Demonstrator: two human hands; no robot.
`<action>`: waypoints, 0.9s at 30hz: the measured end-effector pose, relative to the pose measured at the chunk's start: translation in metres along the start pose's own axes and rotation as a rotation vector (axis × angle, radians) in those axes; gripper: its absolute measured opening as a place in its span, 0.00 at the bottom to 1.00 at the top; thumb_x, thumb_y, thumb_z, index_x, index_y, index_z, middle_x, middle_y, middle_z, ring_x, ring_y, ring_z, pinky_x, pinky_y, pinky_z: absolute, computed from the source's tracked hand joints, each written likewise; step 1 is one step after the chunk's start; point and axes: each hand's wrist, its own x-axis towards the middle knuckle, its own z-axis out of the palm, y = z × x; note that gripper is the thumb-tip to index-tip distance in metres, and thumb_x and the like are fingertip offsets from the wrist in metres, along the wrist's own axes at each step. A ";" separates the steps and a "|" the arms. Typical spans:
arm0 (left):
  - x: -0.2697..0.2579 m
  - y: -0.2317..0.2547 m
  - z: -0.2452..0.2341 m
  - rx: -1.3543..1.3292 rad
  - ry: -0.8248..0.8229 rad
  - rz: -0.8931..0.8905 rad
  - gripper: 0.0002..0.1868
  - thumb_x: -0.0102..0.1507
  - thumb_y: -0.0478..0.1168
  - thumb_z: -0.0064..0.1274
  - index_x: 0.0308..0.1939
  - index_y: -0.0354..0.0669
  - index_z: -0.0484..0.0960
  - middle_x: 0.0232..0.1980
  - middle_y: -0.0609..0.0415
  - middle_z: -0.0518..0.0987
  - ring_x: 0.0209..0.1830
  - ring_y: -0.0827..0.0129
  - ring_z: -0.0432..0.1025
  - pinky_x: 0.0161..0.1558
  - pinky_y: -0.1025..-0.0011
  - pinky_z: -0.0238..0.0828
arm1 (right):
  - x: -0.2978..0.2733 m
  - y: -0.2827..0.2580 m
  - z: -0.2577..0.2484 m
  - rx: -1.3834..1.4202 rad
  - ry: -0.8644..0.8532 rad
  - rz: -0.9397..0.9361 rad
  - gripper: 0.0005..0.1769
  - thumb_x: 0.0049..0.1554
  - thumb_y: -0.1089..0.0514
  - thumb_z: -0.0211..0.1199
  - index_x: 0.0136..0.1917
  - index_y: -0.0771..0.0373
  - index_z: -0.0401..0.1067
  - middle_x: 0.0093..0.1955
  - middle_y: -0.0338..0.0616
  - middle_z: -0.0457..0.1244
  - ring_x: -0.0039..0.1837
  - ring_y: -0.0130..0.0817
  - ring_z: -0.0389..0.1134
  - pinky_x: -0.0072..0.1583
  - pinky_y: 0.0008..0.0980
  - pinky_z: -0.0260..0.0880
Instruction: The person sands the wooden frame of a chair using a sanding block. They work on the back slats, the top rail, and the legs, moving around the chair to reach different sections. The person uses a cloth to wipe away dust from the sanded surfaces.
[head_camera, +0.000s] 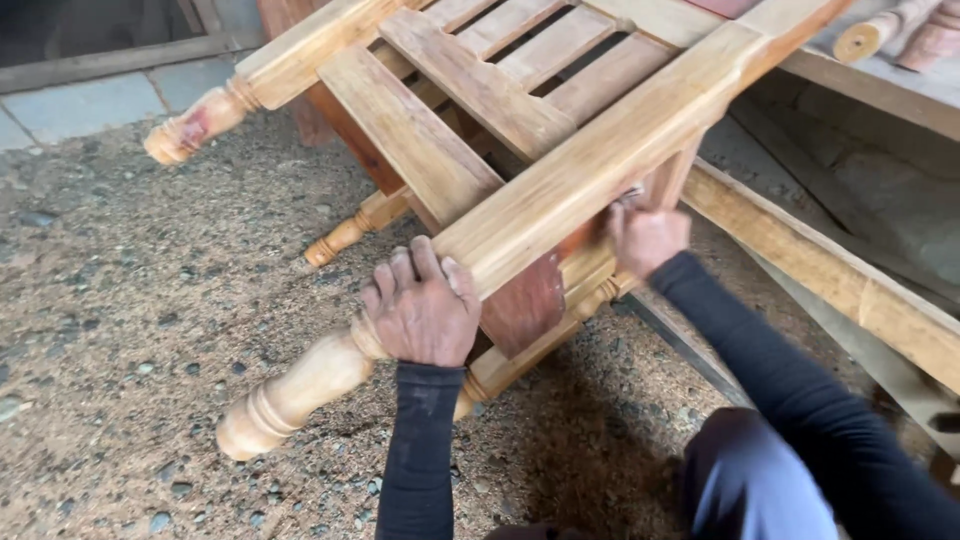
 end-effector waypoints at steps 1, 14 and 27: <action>0.002 0.002 -0.002 -0.014 0.020 -0.017 0.20 0.65 0.49 0.44 0.52 0.41 0.81 0.48 0.46 0.81 0.49 0.52 0.72 0.52 0.53 0.63 | -0.006 -0.021 -0.016 0.018 0.352 -0.128 0.26 0.71 0.43 0.43 0.44 0.59 0.74 0.25 0.40 0.61 0.28 0.33 0.62 0.35 0.53 0.62; -0.002 -0.010 0.012 0.098 0.082 -0.025 0.20 0.67 0.49 0.43 0.55 0.47 0.85 0.46 0.49 0.83 0.47 0.56 0.72 0.55 0.54 0.60 | -0.001 -0.023 -0.001 0.612 0.250 -0.381 0.24 0.75 0.53 0.40 0.48 0.66 0.72 0.24 0.38 0.59 0.25 0.32 0.59 0.35 0.37 0.65; -0.008 -0.021 0.006 0.170 -0.002 -0.161 0.20 0.70 0.50 0.40 0.53 0.49 0.85 0.50 0.50 0.84 0.52 0.54 0.74 0.59 0.42 0.53 | 0.010 -0.033 -0.001 0.851 0.276 -0.464 0.22 0.61 0.56 0.47 0.58 0.63 0.78 0.64 0.59 0.70 0.19 0.30 0.60 0.21 0.33 0.60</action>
